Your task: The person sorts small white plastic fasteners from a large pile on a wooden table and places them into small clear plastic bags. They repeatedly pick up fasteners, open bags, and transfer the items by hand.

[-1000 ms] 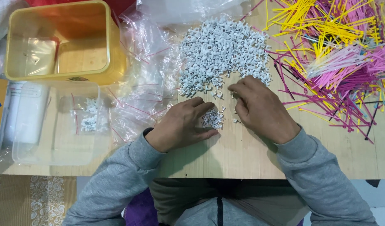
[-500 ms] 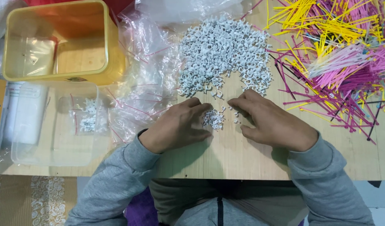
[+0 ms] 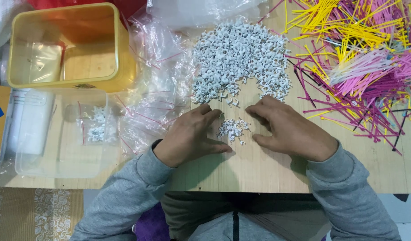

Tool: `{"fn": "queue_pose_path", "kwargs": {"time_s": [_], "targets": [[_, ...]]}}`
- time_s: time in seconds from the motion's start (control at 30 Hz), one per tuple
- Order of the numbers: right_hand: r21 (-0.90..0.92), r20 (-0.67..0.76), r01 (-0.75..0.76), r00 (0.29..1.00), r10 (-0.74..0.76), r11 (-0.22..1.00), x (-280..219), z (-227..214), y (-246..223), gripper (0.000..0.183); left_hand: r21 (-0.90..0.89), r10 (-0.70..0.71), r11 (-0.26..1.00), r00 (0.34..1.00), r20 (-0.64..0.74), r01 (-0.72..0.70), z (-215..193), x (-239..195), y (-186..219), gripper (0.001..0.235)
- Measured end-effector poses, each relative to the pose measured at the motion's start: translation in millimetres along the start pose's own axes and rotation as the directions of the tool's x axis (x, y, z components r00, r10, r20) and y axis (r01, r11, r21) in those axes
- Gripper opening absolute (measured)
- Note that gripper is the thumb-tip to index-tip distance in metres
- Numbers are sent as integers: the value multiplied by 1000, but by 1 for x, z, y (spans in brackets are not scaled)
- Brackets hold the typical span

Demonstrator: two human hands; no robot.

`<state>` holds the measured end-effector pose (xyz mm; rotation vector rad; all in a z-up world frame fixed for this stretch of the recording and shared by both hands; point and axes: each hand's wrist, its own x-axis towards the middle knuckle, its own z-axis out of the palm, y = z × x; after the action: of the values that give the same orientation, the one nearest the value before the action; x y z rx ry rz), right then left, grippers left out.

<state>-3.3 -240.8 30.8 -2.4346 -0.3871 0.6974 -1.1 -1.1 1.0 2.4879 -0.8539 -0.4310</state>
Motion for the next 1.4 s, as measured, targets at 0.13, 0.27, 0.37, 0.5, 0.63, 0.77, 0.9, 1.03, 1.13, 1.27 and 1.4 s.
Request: {"fn": "queue_pose_path", "kwargs": {"time_s": [0.13,0.27,0.37,0.5,0.63,0.77,0.9,1.03,1.13,1.27,1.4], "targets": [[44,12,30,999,-30,999,2,10,-1,53,-26,25,999,999,-39,-26,23,2,-9,68],[29,-30,73,997,-72,997,8,18,-4,38,-42,62,997,997,-55,-64,36,5,-13,52],[76,-40,84,996,-81,994,3,12,-1,41,-78,78,994,995,-66,-83,21,4,-10,57],[84,76,11,997,-17,996,-3,3,-5,71,-120,48,992,999,-12,-49,-1,-2,-10,63],[71,66,54,996,-59,996,2,15,-5,68,-131,96,987,995,-15,-97,16,1,-15,53],[90,26,54,998,-56,995,6,23,-6,53,-202,97,974,994,-42,-104,27,2,-15,42],[129,-24,124,992,-122,984,7,24,-2,47,-243,100,964,994,-34,-105,26,2,-14,46],[133,-14,89,996,-88,987,2,13,-5,60,-232,20,972,1000,-8,-21,7,-1,-1,77],[115,-5,92,996,-92,989,3,18,-3,69,-161,32,986,999,20,-28,14,2,2,90],[97,-36,126,992,-123,987,8,27,1,53,-145,80,986,996,-44,-85,25,4,-1,62],[47,-73,140,988,-137,989,8,29,-2,38,-161,134,976,986,-100,-149,33,5,-6,54]]}}
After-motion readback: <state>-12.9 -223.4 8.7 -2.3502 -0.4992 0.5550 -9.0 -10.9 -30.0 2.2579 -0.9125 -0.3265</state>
